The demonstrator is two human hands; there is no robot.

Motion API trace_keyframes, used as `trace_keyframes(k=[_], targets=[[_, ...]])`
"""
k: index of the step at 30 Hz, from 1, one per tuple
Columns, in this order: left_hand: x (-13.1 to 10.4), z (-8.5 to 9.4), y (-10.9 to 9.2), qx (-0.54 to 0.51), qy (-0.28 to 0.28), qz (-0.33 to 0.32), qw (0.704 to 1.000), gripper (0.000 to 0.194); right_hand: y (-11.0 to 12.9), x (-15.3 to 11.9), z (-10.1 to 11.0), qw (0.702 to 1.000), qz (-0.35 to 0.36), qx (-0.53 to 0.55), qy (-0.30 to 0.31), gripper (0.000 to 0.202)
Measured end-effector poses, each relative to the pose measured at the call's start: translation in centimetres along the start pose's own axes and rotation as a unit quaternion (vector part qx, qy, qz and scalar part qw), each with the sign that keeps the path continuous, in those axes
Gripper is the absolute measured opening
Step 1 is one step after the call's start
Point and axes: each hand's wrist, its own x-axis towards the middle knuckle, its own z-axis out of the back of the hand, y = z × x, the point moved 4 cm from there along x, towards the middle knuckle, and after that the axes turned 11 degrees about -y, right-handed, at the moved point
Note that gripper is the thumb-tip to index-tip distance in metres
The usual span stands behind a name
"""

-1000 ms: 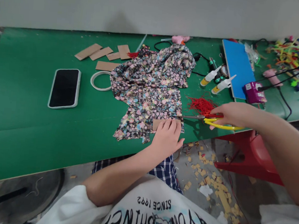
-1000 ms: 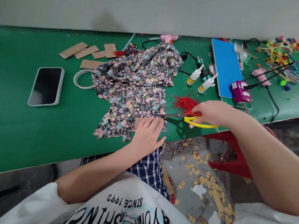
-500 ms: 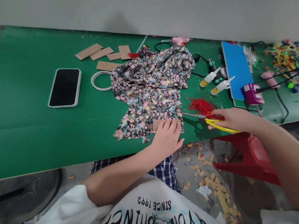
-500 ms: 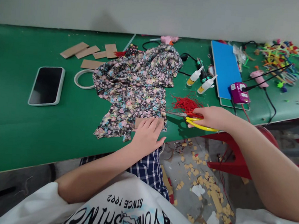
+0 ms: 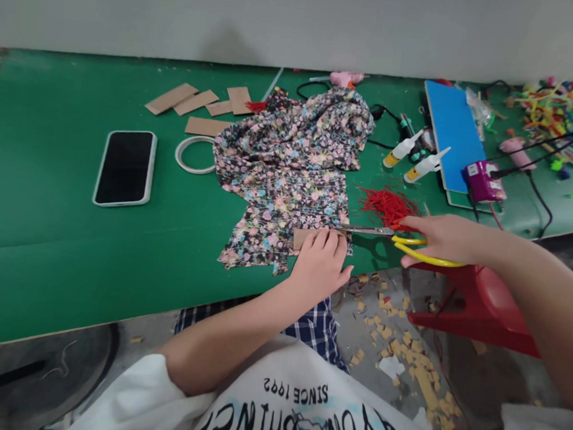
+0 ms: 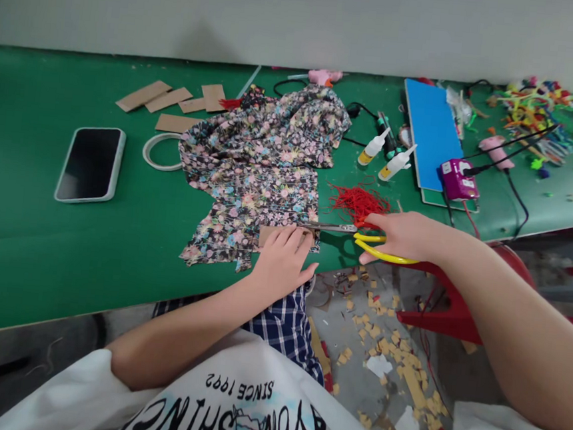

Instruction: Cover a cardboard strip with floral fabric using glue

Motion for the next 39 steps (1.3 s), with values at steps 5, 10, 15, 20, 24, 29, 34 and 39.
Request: trace_keyframes(k=[5, 10, 15, 20, 24, 29, 34, 39], targets=[[0.0, 0.1, 0.1, 0.001, -0.004, 0.001, 1.0, 0.049, -0.5, 0.4, -0.3, 1.0, -0.01, -0.009, 0.001, 0.083], [-0.1, 0.0, 0.1, -0.003, 0.002, 0.002, 1.0, 0.049, -0.4, 0.2, 0.0, 1.0, -0.015, -0.01, 0.021, 0.085], [0.0, 0.1, 0.1, 0.001, 0.002, 0.002, 1.0, 0.049, -0.2, 0.1, 0.6, 0.999, -0.014, -0.016, 0.032, 0.083], [-0.1, 0.1, 0.1, 0.002, 0.001, 0.002, 1.0, 0.049, 0.0, 0.3, 0.9, 0.999, -0.019, -0.019, 0.037, 0.084], [-0.1, 0.0, 0.1, 0.002, -0.003, 0.002, 1.0, 0.049, 0.2, 0.5, 1.0, 0.999, -0.021, -0.016, 0.038, 0.088], [-0.1, 0.0, 0.1, 0.001, -0.001, 0.001, 1.0, 0.049, -0.4, 0.9, 0.2, 0.999, -0.016, 0.005, 0.029, 0.088], [0.0, 0.1, 0.1, 0.002, 0.002, 0.003, 1.0, 0.049, -0.9, 1.4, -0.5, 0.999, 0.002, 0.039, 0.019, 0.083], [0.0, 0.1, 0.1, 0.003, 0.002, 0.002, 1.0, 0.049, -0.5, 1.4, -0.3, 0.998, 0.001, 0.05, 0.026, 0.083]])
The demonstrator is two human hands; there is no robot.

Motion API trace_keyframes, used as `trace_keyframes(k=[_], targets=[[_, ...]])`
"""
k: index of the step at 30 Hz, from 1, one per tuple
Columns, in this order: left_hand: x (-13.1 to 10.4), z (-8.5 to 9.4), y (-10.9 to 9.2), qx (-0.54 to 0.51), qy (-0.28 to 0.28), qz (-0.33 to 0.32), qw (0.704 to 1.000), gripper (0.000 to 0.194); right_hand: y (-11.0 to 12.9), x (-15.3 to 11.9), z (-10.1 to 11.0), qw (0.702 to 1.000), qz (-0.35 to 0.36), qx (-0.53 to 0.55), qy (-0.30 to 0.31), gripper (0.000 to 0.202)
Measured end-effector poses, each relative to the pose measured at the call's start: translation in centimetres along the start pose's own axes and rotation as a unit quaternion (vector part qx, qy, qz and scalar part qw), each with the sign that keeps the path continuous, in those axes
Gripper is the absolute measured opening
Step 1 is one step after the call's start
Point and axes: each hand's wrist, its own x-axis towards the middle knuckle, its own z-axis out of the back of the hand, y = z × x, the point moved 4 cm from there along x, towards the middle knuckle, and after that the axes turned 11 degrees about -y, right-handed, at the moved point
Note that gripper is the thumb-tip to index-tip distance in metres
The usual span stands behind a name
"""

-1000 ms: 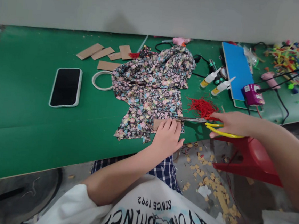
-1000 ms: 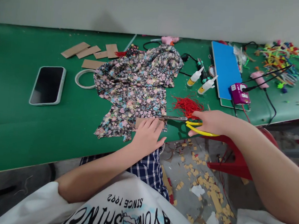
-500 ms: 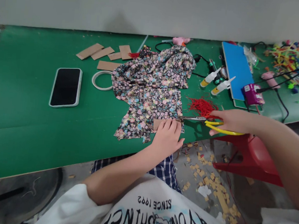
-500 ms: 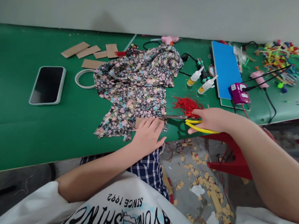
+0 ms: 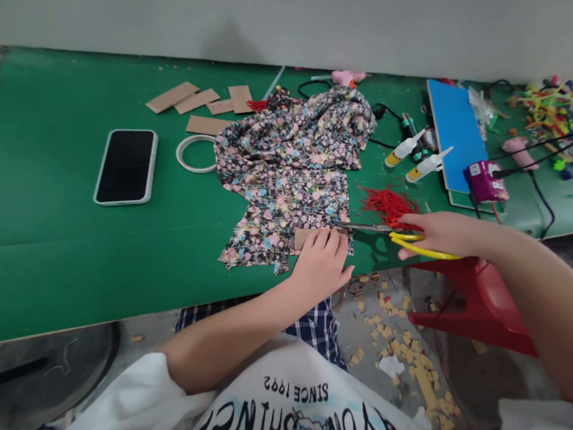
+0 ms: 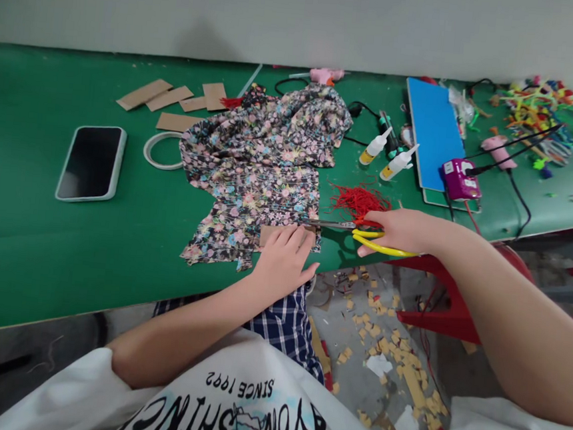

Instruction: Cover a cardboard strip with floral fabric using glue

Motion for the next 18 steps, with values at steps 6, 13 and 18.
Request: trace_keyframes(k=[6, 13, 18], targets=[[0.0, -0.1, -0.1, 0.003, -0.004, -0.003, 1.0, 0.049, 0.7, -0.1, 0.4, 1.0, -0.004, -0.01, 0.0, 0.082], [0.0, -0.1, -0.1, 0.0, 0.001, -0.002, 1.0, 0.048, 1.5, -0.2, 1.2, 0.998, -0.01, -0.053, -0.038, 0.077], [0.1, -0.1, 0.0, -0.011, 0.013, 0.0, 1.0, 0.048, 1.6, -0.2, 1.2, 0.994, -0.01, -0.092, -0.056, 0.077]])
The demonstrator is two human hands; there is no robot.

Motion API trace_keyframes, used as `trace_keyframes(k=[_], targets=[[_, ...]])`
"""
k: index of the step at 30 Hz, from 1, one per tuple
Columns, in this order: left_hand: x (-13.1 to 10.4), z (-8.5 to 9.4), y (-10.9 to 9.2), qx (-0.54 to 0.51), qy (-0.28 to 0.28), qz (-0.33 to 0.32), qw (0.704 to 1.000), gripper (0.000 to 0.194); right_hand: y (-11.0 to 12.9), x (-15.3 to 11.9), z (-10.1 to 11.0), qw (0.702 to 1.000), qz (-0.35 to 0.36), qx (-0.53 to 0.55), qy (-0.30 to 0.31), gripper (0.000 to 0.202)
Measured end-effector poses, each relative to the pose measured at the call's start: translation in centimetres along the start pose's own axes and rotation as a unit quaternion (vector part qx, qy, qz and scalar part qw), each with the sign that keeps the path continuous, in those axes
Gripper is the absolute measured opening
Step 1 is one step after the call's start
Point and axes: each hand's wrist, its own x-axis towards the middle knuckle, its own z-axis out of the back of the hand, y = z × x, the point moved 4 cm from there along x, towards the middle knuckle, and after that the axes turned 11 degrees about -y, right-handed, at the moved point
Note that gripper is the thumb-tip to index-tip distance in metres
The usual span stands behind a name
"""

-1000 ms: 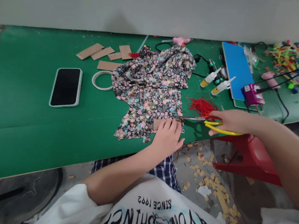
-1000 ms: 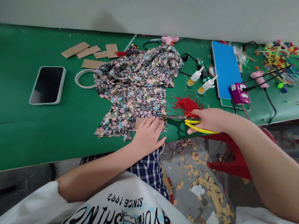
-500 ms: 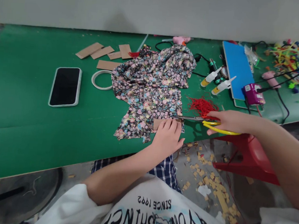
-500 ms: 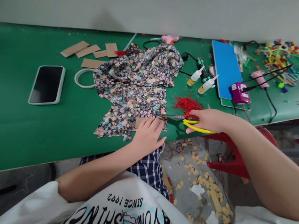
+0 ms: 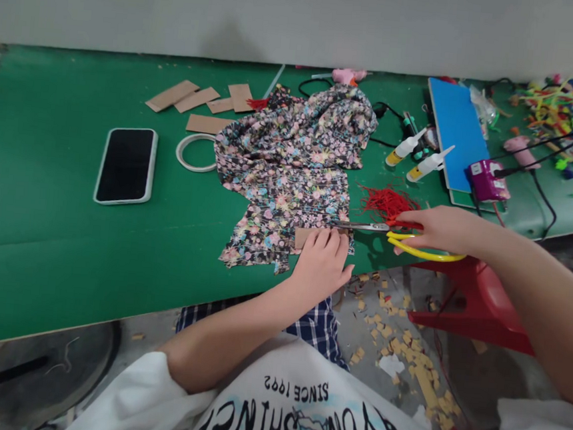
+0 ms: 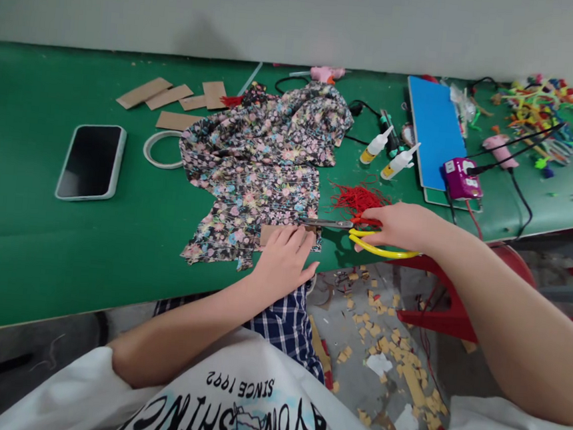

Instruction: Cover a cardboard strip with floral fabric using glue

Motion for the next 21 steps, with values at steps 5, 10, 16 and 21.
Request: trace_keyframes(k=[5, 10, 16, 21], targets=[[-0.02, -0.07, 0.02, -0.002, -0.005, -0.005, 1.0, 0.049, 0.14, -0.16, 0.19, 1.0, 0.003, -0.029, -0.012, 0.074], [-0.1, -0.18, -0.02, 0.002, -0.007, -0.006, 1.0, 0.049, 0.18, -0.17, 0.36, 0.998, -0.008, -0.061, -0.027, 0.074], [-0.1, -0.2, 0.0, 0.009, -0.007, -0.008, 1.0, 0.049, 0.24, -0.18, 0.41, 0.997, -0.018, -0.069, -0.028, 0.072], [-0.13, -0.14, 0.03, 0.01, -0.01, -0.007, 1.0, 0.049, 0.66, -0.46, 0.85, 0.996, -0.005, -0.085, -0.039, 0.071]])
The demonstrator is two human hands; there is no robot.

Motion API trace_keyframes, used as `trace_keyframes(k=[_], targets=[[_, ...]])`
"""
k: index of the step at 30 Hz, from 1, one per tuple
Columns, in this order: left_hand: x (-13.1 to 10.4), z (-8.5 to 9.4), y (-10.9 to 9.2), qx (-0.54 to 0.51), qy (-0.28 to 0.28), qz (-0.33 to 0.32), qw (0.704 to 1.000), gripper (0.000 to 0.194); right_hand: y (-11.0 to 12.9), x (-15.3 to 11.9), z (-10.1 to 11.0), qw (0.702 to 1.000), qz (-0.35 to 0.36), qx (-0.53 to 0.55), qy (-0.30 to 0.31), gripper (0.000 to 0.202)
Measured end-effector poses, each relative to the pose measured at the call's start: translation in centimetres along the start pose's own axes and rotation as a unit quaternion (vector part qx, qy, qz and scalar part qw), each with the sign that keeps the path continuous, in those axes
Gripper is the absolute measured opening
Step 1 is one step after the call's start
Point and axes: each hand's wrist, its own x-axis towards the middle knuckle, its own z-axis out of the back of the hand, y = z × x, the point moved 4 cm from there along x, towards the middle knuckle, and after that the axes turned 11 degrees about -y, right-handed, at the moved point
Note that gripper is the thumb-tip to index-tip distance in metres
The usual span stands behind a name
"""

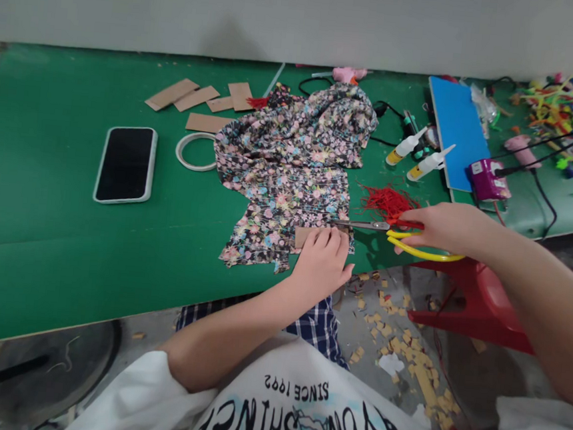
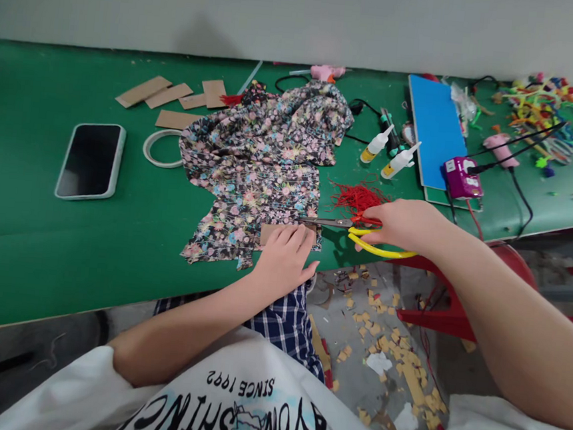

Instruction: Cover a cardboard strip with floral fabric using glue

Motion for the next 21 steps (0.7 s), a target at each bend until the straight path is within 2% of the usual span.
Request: trace_keyframes(k=[5, 13, 21], targets=[[0.0, 0.0, 0.0, 0.0, 0.002, 0.0, 1.0, 0.049, 0.4, -0.3, 0.5, 0.999, -0.006, -0.032, -0.005, 0.06], [0.0, 0.0, 0.0, -0.002, 0.007, 0.002, 1.0, 0.05, 0.6, -0.3, 0.7, 0.999, 0.001, -0.045, 0.003, 0.059], [-0.1, -0.1, 0.0, -0.005, -0.002, 0.0, 1.0, 0.049, 0.2, -0.3, -1.6, 0.996, 0.01, 0.064, 0.067, 0.089]])
